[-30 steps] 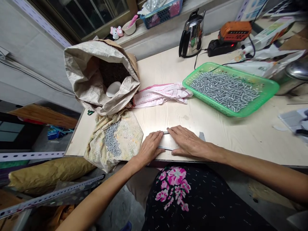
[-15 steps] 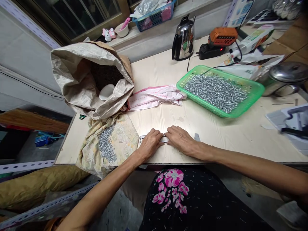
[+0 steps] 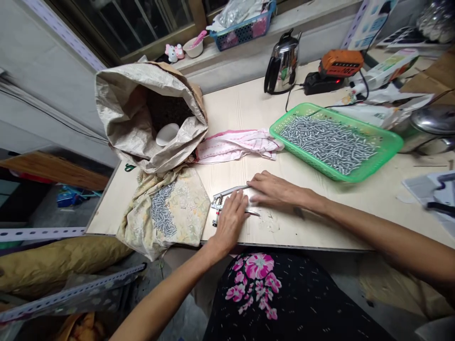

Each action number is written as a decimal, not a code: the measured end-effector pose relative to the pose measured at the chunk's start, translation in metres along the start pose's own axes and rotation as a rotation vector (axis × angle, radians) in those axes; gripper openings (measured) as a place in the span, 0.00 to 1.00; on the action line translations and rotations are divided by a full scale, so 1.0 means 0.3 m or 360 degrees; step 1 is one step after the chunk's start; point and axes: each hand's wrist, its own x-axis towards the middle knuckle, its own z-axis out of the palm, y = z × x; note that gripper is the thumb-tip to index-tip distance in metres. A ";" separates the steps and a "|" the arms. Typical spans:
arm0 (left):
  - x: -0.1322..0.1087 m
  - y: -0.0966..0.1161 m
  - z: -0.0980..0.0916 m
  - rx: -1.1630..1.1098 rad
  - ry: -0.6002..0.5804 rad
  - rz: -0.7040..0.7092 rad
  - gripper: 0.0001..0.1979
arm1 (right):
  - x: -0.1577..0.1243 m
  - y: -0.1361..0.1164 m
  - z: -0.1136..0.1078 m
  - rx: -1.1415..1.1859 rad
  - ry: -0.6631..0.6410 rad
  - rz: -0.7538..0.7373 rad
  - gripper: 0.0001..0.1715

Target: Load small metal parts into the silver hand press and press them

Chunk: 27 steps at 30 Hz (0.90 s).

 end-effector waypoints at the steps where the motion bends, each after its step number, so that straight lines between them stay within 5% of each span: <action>1: -0.021 0.021 0.014 -0.0017 0.0013 0.0016 0.23 | 0.006 0.015 0.001 -0.0028 0.0017 0.0007 0.15; 9: -0.060 0.099 0.049 -0.0264 -0.0033 0.0032 0.20 | 0.148 0.076 -0.011 -0.0283 0.0059 0.0112 0.08; 12: -0.069 0.100 0.036 -0.0316 0.0034 0.0069 0.20 | 0.192 -0.005 -0.032 -0.0363 0.0079 0.0029 0.07; 15: -0.110 0.074 -0.003 -0.0315 0.0232 0.0138 0.16 | 0.219 -0.141 -0.009 -0.0284 0.0042 -0.0404 0.06; 21: -0.240 -0.161 -0.178 0.0322 0.0578 -0.0365 0.09 | 0.303 -0.274 0.080 -0.0199 -0.0119 -0.0810 0.08; 24: -0.278 -0.311 -0.240 0.0597 0.0476 -0.0521 0.10 | 0.335 -0.272 0.097 -0.0303 -0.0214 -0.0908 0.09; 27: -0.290 -0.415 -0.248 0.0662 0.0144 -0.0467 0.12 | 0.332 -0.280 0.104 -0.0391 -0.0242 -0.0916 0.09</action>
